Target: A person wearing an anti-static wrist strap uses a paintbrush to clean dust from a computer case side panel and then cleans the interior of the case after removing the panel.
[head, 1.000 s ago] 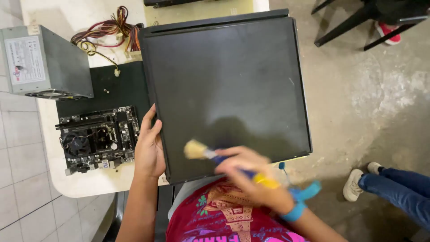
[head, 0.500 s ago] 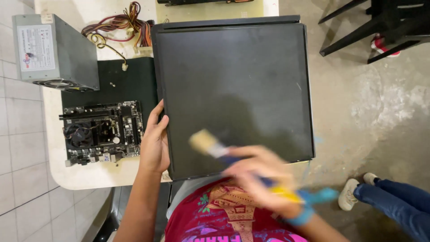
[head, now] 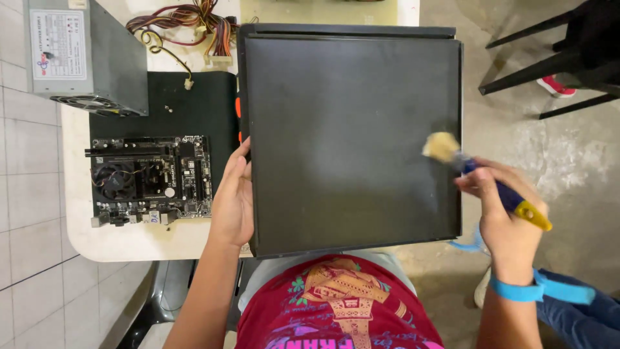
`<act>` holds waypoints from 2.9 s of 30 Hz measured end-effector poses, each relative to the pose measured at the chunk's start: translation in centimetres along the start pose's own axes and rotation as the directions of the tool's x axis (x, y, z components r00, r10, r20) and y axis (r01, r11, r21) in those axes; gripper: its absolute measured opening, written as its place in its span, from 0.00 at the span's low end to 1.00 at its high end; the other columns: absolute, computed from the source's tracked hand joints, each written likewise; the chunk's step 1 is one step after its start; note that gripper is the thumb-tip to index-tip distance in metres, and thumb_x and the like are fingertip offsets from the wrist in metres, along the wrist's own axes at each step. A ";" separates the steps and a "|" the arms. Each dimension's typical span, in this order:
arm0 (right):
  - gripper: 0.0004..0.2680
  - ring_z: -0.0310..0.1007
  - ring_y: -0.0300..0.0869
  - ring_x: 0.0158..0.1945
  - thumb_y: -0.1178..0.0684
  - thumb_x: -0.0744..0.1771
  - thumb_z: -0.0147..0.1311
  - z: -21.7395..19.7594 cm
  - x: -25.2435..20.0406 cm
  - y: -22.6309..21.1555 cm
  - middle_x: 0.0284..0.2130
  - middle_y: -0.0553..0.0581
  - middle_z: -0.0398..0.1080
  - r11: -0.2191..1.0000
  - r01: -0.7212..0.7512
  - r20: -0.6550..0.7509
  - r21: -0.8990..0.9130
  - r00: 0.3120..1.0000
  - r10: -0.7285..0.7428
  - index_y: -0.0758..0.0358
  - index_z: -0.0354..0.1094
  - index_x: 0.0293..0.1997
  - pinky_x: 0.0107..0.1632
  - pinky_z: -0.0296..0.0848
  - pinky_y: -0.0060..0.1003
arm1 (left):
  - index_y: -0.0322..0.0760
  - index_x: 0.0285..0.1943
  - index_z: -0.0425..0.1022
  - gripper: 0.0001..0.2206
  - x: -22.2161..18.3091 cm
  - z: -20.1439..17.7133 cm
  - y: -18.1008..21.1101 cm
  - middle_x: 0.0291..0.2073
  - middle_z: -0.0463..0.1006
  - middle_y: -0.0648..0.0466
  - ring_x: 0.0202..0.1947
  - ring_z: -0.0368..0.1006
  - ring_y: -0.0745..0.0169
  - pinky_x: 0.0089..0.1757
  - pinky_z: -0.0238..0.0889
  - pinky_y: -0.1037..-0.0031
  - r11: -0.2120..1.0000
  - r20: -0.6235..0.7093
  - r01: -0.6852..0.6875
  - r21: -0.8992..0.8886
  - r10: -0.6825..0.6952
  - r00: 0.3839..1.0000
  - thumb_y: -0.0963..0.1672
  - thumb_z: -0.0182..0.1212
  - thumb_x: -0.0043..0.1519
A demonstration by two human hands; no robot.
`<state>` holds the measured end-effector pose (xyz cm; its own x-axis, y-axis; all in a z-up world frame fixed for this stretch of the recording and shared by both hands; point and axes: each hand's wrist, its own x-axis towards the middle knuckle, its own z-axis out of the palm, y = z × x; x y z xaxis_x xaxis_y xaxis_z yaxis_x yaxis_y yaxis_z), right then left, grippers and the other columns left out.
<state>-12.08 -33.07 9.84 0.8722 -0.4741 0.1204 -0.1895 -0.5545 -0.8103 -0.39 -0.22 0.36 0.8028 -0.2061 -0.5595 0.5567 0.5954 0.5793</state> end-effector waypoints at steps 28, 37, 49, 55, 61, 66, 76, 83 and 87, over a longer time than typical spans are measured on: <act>0.05 0.75 0.51 0.56 0.64 0.71 0.54 7.5 2.5 -7.9 0.45 0.57 0.74 0.926 0.324 0.200 -0.192 0.937 -0.286 0.58 0.71 0.42 0.60 0.66 0.44 | 0.28 0.73 0.65 0.32 -0.5 1.6 0.9 0.63 0.74 0.43 0.61 0.71 0.49 0.59 0.64 0.63 0.989 -0.080 0.125 -0.084 -0.131 0.988 0.55 0.40 0.67; 0.04 0.77 0.43 0.50 0.57 0.69 0.54 7.7 2.2 -5.9 0.44 0.54 0.77 0.965 0.182 0.449 0.188 0.858 -0.250 0.53 0.74 0.36 0.58 0.70 0.38 | 0.29 0.71 0.67 0.25 -0.7 1.5 0.9 0.65 0.74 0.43 0.65 0.70 0.53 0.63 0.64 0.64 0.998 -0.065 0.044 0.043 -0.042 0.997 0.48 0.39 0.70; 0.07 0.75 0.47 0.58 0.63 0.68 0.53 10.1 0.1 -10.0 0.50 0.56 0.76 0.930 0.364 0.338 0.044 0.871 -0.357 0.53 0.74 0.40 0.63 0.67 0.43 | 0.32 0.74 0.64 0.26 0.0 0.2 -0.1 0.64 0.74 0.46 0.64 0.70 0.54 0.61 0.64 0.65 0.995 -0.072 0.102 -0.010 -0.102 0.992 0.49 0.40 0.70; 0.03 0.80 0.54 0.52 0.60 0.67 0.59 12.6 1.5 -7.0 0.43 0.59 0.80 0.907 0.227 0.300 0.356 0.891 -0.341 0.57 0.77 0.34 0.57 0.73 0.45 | 0.30 0.74 0.62 0.25 0.7 -1.4 -0.9 0.64 0.74 0.42 0.61 0.72 0.47 0.57 0.71 0.57 1.000 0.066 -0.002 -0.007 0.003 0.998 0.49 0.39 0.73; 0.07 0.77 0.46 0.58 0.61 0.74 0.51 4.5 6.6 0.9 0.45 0.62 0.77 0.995 0.096 0.123 0.011 0.988 -0.097 0.62 0.73 0.40 0.59 0.76 0.38 | 0.37 0.73 0.68 0.25 -1.1 2.7 1.9 0.65 0.75 0.50 0.66 0.70 0.58 0.64 0.63 0.68 0.983 -0.175 0.142 0.113 -0.120 0.977 0.50 0.40 0.69; 0.10 0.74 0.55 0.57 0.62 0.78 0.54 4.4 6.9 -0.5 0.44 0.61 0.75 0.901 0.320 0.042 -0.292 0.946 -0.323 0.65 0.75 0.40 0.61 0.65 0.48 | 0.34 0.72 0.69 0.23 -0.9 2.1 1.4 0.59 0.78 0.48 0.60 0.73 0.55 0.59 0.67 0.65 0.991 -0.137 0.116 0.062 -0.107 0.985 0.47 0.42 0.71; 0.07 0.76 0.42 0.53 0.57 0.70 0.53 15.6 6.5 -6.3 0.43 0.54 0.77 0.918 0.134 0.334 0.372 0.904 -0.268 0.55 0.76 0.34 0.61 0.69 0.37 | 0.32 0.71 0.68 0.32 0.0 -0.7 -0.4 0.54 0.80 0.45 0.48 0.78 0.51 0.50 0.73 0.64 0.998 -0.027 0.059 0.016 -0.059 0.998 0.34 0.60 0.52; 0.05 0.84 0.40 0.35 0.54 0.71 0.53 6.9 14.2 3.8 0.37 0.56 0.79 0.867 -0.250 0.035 0.431 0.965 0.261 0.60 0.73 0.40 0.42 0.86 0.27 | 0.34 0.72 0.67 0.30 -0.5 0.7 0.3 0.57 0.79 0.49 0.51 0.77 0.54 0.51 0.72 0.66 0.989 -0.065 0.079 0.126 -0.071 0.995 0.34 0.57 0.55; 0.07 0.86 0.43 0.36 0.53 0.74 0.49 4.7 14.3 4.5 0.38 0.58 0.76 0.974 -0.040 -0.208 0.222 0.974 0.088 0.67 0.67 0.46 0.40 0.90 0.29 | 0.34 0.72 0.67 0.27 -0.9 1.7 1.2 0.63 0.76 0.48 0.56 0.75 0.54 0.56 0.70 0.67 0.984 -0.126 0.120 0.134 -0.103 0.987 0.37 0.55 0.58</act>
<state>1.63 -39.10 5.21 0.7390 -0.6530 0.1658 -0.1198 -0.3695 -0.9215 -0.08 -0.70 2.58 0.7080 -0.1669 -0.6862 0.6722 0.4571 0.5824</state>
